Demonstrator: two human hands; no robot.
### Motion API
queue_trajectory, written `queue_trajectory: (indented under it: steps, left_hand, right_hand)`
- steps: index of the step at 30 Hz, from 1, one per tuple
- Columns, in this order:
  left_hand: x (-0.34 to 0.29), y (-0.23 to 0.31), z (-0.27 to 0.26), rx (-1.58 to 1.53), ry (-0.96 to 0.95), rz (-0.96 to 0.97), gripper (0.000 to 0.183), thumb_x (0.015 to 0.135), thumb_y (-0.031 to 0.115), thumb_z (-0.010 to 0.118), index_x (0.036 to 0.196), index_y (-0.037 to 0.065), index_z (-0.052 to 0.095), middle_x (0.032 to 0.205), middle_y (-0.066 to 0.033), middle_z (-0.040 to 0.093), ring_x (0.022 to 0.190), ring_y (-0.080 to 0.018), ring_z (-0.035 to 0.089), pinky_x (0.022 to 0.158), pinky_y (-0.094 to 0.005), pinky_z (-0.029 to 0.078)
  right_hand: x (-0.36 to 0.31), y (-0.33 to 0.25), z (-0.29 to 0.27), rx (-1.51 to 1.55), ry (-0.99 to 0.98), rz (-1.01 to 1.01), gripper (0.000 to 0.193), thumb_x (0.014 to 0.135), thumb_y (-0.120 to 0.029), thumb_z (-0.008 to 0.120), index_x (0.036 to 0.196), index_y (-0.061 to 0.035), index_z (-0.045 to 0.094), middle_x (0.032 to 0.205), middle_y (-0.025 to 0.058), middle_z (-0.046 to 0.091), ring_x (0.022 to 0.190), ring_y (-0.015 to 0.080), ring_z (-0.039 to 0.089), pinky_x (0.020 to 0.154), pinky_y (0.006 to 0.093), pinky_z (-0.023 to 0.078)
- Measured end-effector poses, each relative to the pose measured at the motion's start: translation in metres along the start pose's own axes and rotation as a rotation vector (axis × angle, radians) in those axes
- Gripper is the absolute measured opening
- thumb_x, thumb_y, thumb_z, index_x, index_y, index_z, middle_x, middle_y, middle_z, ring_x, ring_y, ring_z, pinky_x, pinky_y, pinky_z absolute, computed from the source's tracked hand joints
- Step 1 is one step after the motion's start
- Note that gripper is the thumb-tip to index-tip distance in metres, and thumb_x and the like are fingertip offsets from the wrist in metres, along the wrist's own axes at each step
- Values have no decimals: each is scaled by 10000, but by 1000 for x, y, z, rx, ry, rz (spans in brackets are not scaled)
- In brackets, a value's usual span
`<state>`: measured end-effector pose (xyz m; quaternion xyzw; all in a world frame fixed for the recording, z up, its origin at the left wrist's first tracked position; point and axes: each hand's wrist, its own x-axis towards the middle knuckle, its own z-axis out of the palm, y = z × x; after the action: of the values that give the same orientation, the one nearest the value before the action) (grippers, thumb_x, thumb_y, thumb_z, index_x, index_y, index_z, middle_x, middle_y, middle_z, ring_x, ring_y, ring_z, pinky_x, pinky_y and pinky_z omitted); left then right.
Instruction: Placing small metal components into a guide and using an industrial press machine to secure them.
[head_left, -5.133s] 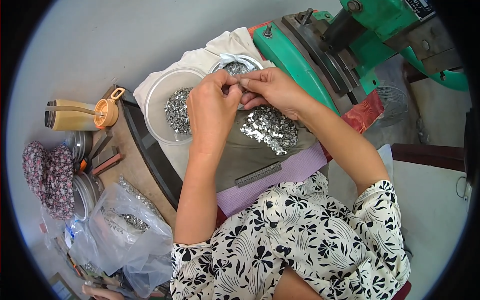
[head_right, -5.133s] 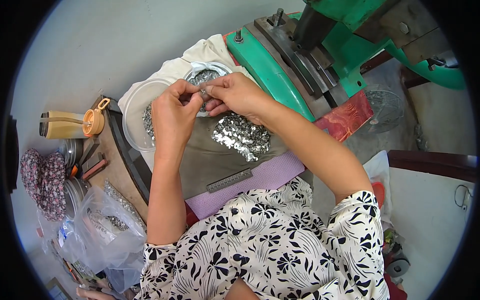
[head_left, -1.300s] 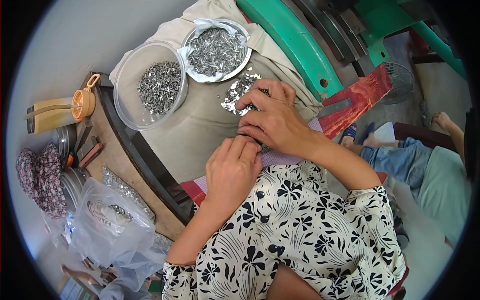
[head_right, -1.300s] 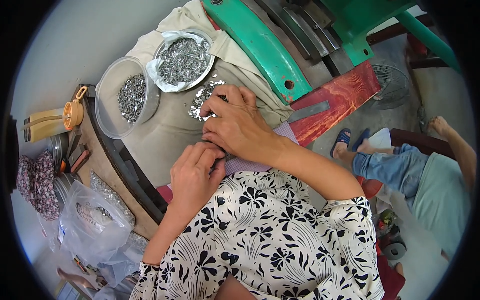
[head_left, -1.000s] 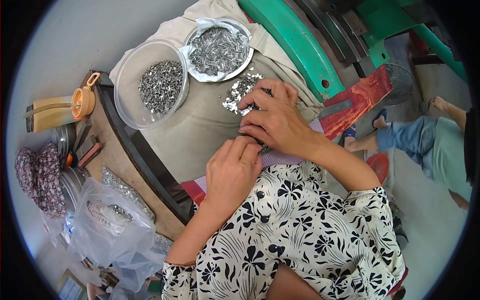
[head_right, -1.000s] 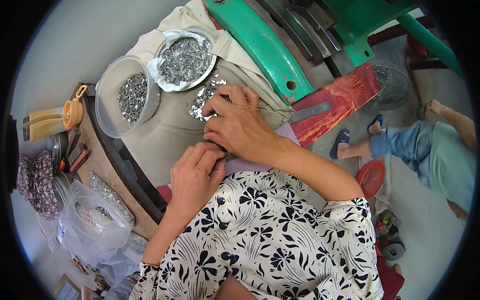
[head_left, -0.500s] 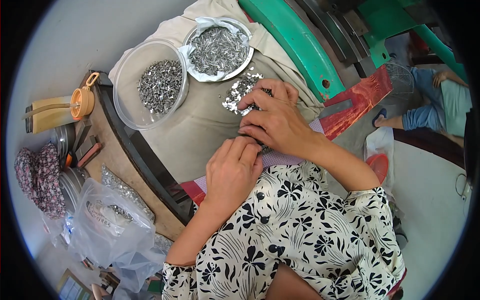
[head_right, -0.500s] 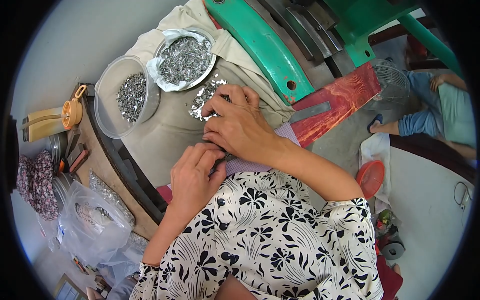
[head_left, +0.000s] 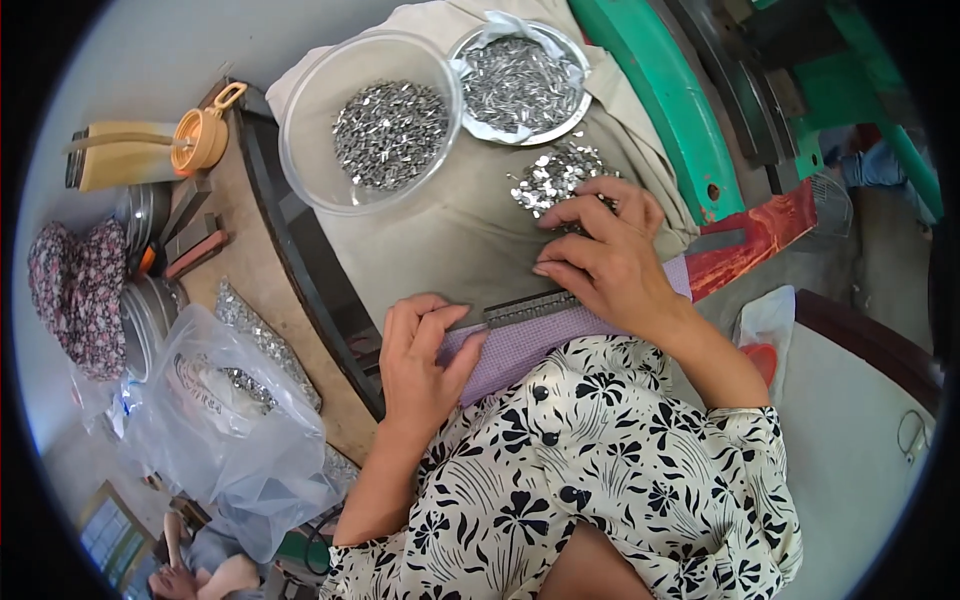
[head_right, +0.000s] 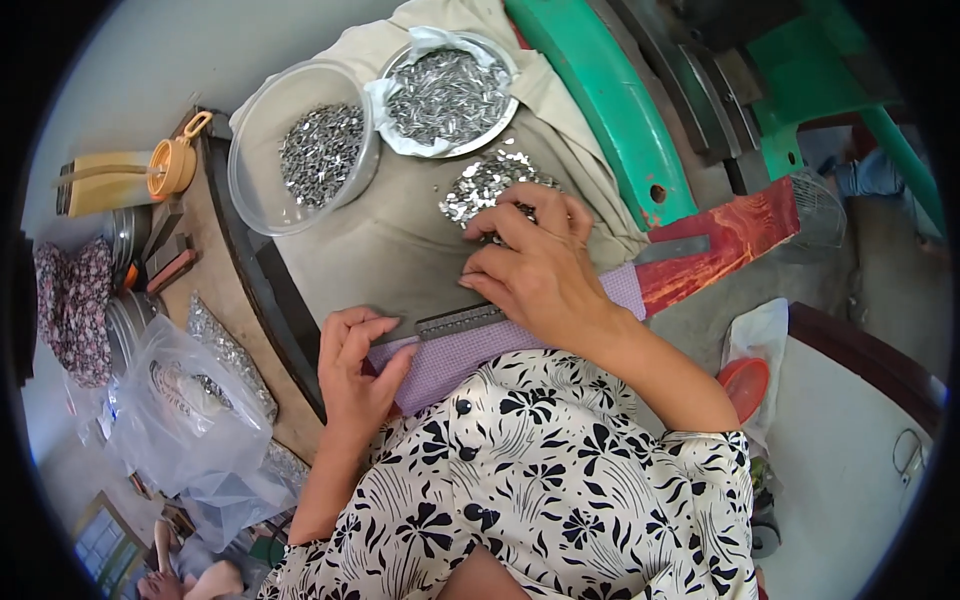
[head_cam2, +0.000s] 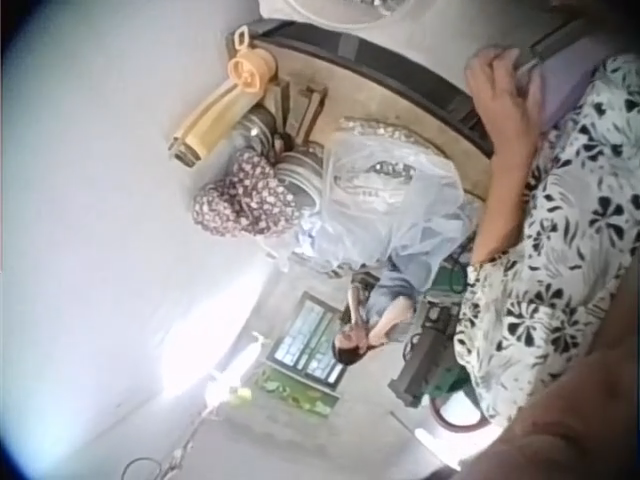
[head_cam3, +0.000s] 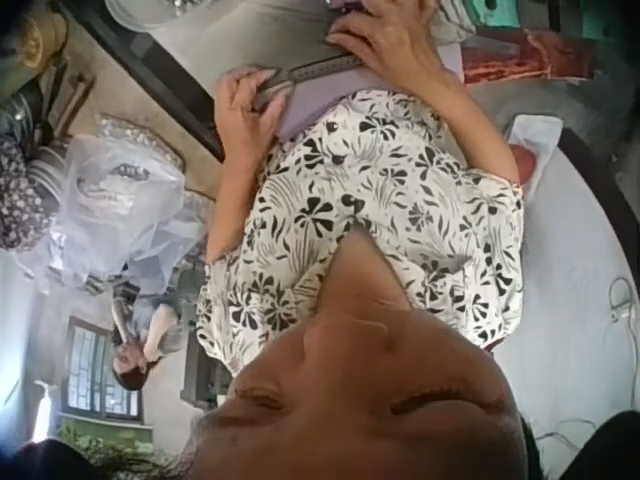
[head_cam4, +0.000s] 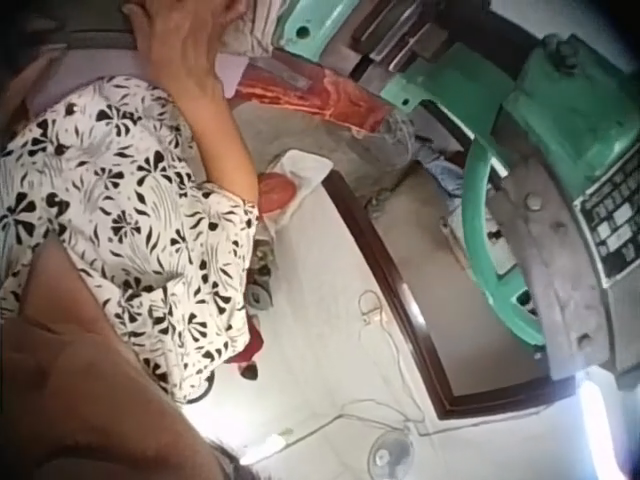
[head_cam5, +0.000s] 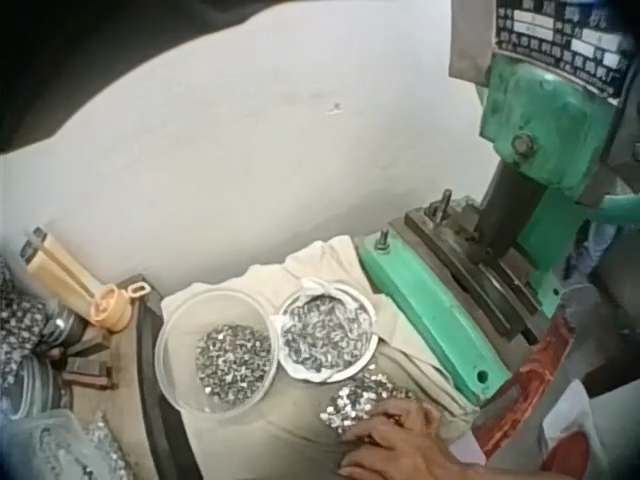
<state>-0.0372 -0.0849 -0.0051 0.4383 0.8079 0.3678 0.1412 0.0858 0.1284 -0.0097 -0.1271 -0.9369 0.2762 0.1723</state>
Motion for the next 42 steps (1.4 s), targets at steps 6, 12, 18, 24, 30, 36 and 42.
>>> queue_trajectory:
  steps: [6,12,18,24,30,36,42]
  left_hand:
    - [0,-7,7,-38,-8,15,296,672,91,846,941,74,724,995,-57,613,892,-266,562,783,-371,444]
    - [2,-8,8,-99,-24,-26,267,675,109,847,913,82,730,993,-37,614,906,-248,559,803,-365,423]
    - [3,-6,4,-109,-64,-93,275,660,90,855,897,41,726,1024,-71,626,976,-263,568,852,-366,452]
    - [5,-4,4,-114,-71,-113,276,659,86,851,898,42,719,1030,-72,617,990,-267,564,863,-369,448]
    - [5,-4,4,-117,-77,-123,273,670,94,845,910,45,725,1030,-71,615,993,-265,566,870,-367,445]
    - [4,-5,5,-112,-67,-113,277,671,99,845,918,52,730,1038,-71,616,995,-266,569,874,-369,446]
    - [3,-6,6,-144,-62,-107,248,702,121,827,917,59,721,1032,-46,604,1001,-262,558,853,-382,411]
  right_hand:
    - [1,-17,-2,137,-109,74,95,761,-211,795,806,-134,761,1098,-42,658,1172,260,478,998,477,256]
    - [7,-29,10,158,-179,95,96,750,-211,801,799,-135,766,1116,-31,653,1188,271,461,999,484,244]
    - [9,-36,18,142,-204,99,119,736,-226,812,791,-131,768,1124,-14,646,1185,286,454,993,493,244]
    - [7,-37,21,102,-194,93,152,715,-246,823,797,-130,770,1133,-6,636,1183,299,450,984,501,250]
    - [5,-38,22,79,-172,72,151,708,-243,827,808,-142,777,1137,-8,634,1185,297,449,984,495,252]
    - [6,-37,18,102,-212,90,136,720,-214,823,829,-145,782,1151,-13,636,1187,299,446,992,490,252]
    - [9,-38,17,103,-223,96,134,735,-217,821,839,-140,787,1148,-12,638,1180,299,447,998,485,249]
